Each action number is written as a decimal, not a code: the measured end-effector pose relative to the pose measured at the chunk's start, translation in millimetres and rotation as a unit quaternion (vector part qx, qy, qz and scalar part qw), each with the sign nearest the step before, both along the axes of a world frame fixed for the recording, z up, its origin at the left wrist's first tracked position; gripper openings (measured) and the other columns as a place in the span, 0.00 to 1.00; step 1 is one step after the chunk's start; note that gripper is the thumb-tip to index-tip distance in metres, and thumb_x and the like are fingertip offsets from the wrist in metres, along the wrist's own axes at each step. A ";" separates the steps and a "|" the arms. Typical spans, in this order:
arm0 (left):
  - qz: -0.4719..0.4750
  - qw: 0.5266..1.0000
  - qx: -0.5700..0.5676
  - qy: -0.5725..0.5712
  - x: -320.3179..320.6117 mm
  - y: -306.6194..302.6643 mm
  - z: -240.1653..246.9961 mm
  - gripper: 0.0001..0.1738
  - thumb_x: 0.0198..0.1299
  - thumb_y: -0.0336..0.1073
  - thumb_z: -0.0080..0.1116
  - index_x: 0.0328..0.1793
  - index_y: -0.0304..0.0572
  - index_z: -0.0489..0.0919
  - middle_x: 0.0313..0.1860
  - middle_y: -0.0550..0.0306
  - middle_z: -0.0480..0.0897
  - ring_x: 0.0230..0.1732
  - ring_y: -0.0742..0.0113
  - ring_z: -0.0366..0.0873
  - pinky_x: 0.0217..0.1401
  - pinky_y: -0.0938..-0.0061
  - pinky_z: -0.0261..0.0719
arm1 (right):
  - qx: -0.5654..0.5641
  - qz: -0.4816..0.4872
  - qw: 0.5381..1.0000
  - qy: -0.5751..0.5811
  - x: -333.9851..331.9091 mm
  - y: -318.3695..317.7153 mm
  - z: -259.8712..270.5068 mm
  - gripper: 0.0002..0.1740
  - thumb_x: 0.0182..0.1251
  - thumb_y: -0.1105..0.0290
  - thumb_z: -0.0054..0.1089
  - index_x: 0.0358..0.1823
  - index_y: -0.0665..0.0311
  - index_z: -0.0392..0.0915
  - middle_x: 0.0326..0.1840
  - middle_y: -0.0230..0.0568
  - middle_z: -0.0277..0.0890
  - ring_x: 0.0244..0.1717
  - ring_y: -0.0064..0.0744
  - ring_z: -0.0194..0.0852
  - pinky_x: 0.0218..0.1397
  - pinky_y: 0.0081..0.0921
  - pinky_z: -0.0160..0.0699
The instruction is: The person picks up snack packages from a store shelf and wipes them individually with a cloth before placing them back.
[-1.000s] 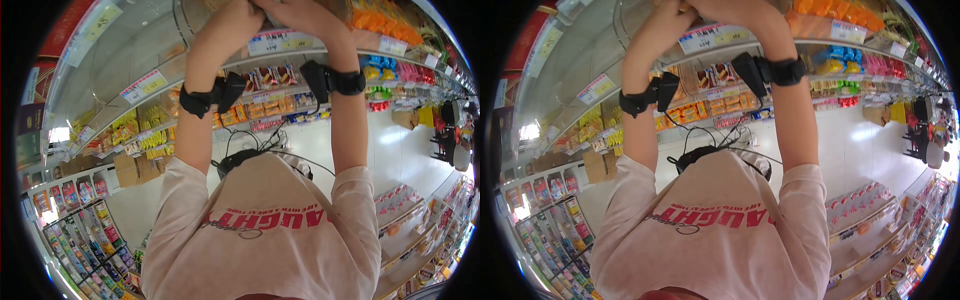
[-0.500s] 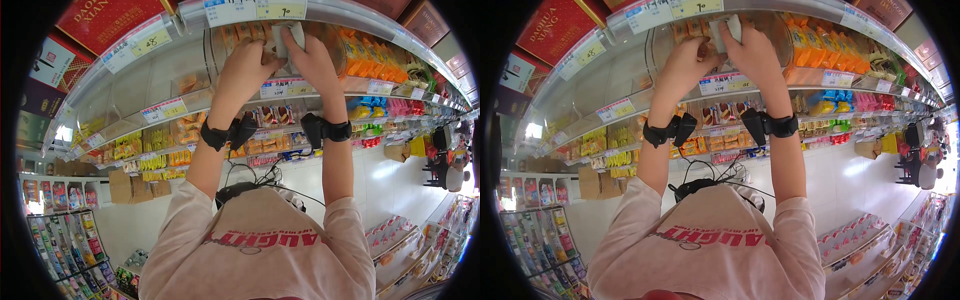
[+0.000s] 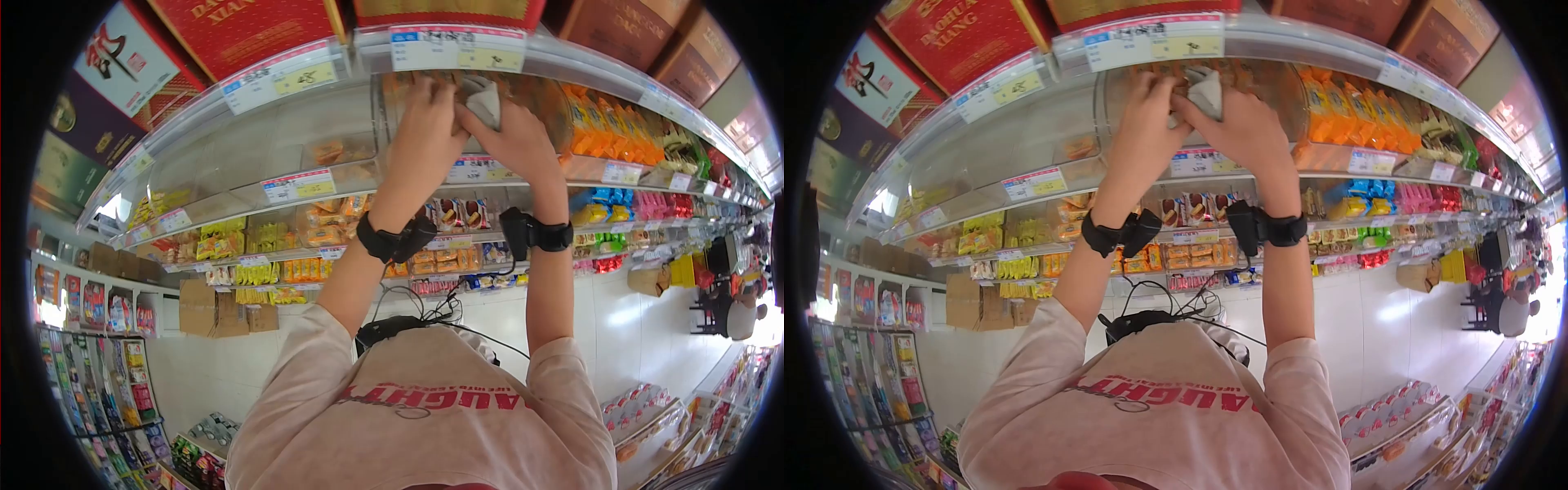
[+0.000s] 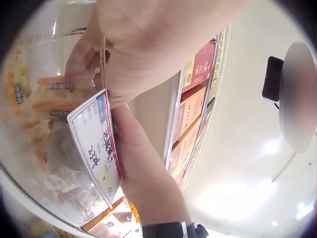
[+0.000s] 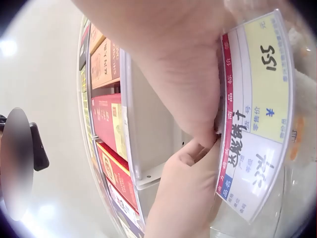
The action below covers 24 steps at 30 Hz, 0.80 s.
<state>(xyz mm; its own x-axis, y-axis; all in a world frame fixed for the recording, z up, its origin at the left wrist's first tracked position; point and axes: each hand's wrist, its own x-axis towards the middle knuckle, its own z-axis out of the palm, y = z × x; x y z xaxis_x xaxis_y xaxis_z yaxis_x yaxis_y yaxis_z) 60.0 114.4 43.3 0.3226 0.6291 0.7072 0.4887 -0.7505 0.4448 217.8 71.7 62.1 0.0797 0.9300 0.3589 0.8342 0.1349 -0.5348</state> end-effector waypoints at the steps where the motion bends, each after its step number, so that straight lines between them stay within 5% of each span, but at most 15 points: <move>1: 0.018 0.999 0.034 -0.003 -0.2 1.9 -4.6 0.28 0.51 0.28 0.72 0.60 0.34 0.78 0.58 0.38 0.77 0.56 0.35 0.80 0.59 0.51 0.80 | 0.027 0.012 1.000 -0.009 1.9 2.4 -3.4 0.32 0.71 0.36 0.56 0.42 0.62 0.86 0.35 0.56 0.86 0.43 0.61 0.86 0.48 0.49 0.83; 6: -0.035 0.999 -0.002 -0.010 -2.7 4.1 -6.4 0.25 0.48 0.29 0.72 0.52 0.26 0.76 0.57 0.34 0.72 0.61 0.33 0.74 0.64 0.51 0.76 | -0.005 0.087 0.994 0.063 9.2 7.7 -2.6 0.26 0.73 0.47 0.59 0.48 0.65 0.85 0.35 0.61 0.83 0.45 0.64 0.83 0.48 0.49 0.79; 10: -0.053 0.998 -0.043 -0.009 -3.6 3.3 -6.5 0.25 0.53 0.34 0.71 0.53 0.27 0.77 0.65 0.28 0.71 0.67 0.31 0.72 0.67 0.51 0.77 | 0.019 0.064 0.997 0.048 11.9 12.4 -6.5 0.19 0.74 0.56 0.60 0.43 0.69 0.84 0.32 0.63 0.80 0.38 0.64 0.81 0.41 0.48 0.76; 14: -0.045 0.998 0.009 -0.034 3.9 7.5 -21.2 0.27 0.55 0.38 0.70 0.56 0.27 0.77 0.60 0.28 0.75 0.66 0.34 0.75 0.69 0.52 0.77 | 0.059 0.093 0.993 0.036 25.2 18.4 -19.8 0.15 0.74 0.64 0.61 0.46 0.72 0.80 0.32 0.61 0.79 0.36 0.64 0.80 0.39 0.46 0.76; 19: -0.103 0.993 -0.052 -0.024 -10.9 -5.0 2.6 0.28 0.55 0.36 0.70 0.59 0.28 0.76 0.57 0.32 0.77 0.63 0.34 0.76 0.65 0.54 0.79 | 0.186 0.033 0.982 -0.026 24.4 19.2 -29.8 0.19 0.74 0.63 0.62 0.56 0.72 0.81 0.42 0.63 0.84 0.43 0.62 0.85 0.44 0.45 0.80; 20: -0.130 0.989 -0.065 -0.028 -15.2 -9.5 6.1 0.28 0.55 0.36 0.70 0.60 0.28 0.76 0.56 0.33 0.77 0.62 0.34 0.76 0.64 0.54 0.79 | 0.179 0.009 0.983 -0.027 19.7 14.5 -24.4 0.22 0.79 0.62 0.61 0.62 0.76 0.79 0.54 0.65 0.84 0.55 0.49 0.88 0.54 0.39 0.82; 23: -0.156 0.972 0.112 -0.135 -17.8 -7.9 6.1 0.28 0.54 0.35 0.72 0.59 0.30 0.76 0.54 0.40 0.78 0.57 0.38 0.77 0.60 0.54 0.80 | 0.325 0.010 0.945 0.036 11.1 10.3 -28.9 0.19 0.80 0.67 0.56 0.59 0.78 0.80 0.59 0.60 0.84 0.58 0.53 0.86 0.57 0.39 0.83; 24: -0.154 0.964 0.161 -0.148 -20.2 -12.4 6.1 0.28 0.54 0.35 0.72 0.59 0.31 0.76 0.53 0.42 0.78 0.57 0.40 0.77 0.59 0.54 0.80 | 0.319 0.002 0.945 0.069 15.9 6.3 -34.5 0.22 0.82 0.65 0.57 0.63 0.80 0.78 0.64 0.59 0.81 0.62 0.47 0.84 0.61 0.36 0.82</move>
